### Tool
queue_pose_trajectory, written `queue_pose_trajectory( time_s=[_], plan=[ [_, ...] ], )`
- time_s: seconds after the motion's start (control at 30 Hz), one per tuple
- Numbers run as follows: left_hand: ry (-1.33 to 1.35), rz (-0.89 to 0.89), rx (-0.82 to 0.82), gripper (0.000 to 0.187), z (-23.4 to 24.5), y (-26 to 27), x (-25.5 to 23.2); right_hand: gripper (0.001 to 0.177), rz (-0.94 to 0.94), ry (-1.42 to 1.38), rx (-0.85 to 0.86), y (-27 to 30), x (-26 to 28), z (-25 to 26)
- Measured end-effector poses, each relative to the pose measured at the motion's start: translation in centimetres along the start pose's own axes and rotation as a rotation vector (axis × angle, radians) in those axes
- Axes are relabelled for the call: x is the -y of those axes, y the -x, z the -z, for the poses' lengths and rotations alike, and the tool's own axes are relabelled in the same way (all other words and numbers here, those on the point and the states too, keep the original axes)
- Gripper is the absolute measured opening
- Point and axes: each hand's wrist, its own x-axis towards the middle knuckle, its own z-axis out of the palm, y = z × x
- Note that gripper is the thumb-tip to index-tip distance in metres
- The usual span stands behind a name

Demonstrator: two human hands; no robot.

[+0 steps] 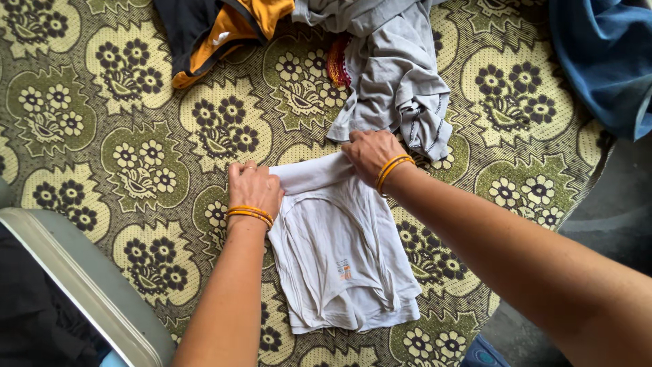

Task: The person folds a white tank top and a white cloth on a patterned bed and places them into an open suitcase. The person handles the items by hand, smoothing and folding them before packing.

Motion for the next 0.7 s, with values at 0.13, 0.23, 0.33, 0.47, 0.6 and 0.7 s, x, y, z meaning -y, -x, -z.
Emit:
queue_pose_trajectory(
  time_s=[0.13, 0.23, 0.33, 0.47, 0.6, 0.7],
  plan=[
    [0.028, -0.053, 0.036, 0.041, 0.2, 0.4, 0.9, 0.059, 0.034, -0.021, -0.076, 1.3, 0.6, 0.4],
    [0.120, -0.053, -0.025, 0.032, -0.5, 0.4, 1.6, 0.059, 0.039, -0.004, -0.197, 1.4, 0.3, 1.2],
    [0.378, 0.069, -0.083, 0.022, -1.0, -0.2, 2.1, 0.026, -0.066, -0.062, -0.107, 0.2, 0.1, 1.7],
    [0.616, 0.403, 0.154, 0.017, 0.0, -1.8, 3.5, 0.016, -0.117, -0.298, -0.149, -1.4, -0.9, 3.5],
    [0.527, 0.358, -0.187, 0.016, 3.5, -2.0, 7.8, 0.013, -0.084, -0.314, -0.254, -2.9, -0.9, 7.7],
    [0.468, 0.356, -0.406, 0.017, 7.3, -1.0, 11.0, 0.011, -0.017, -0.330, -0.436, -3.9, 0.0, 12.5]
  ],
)
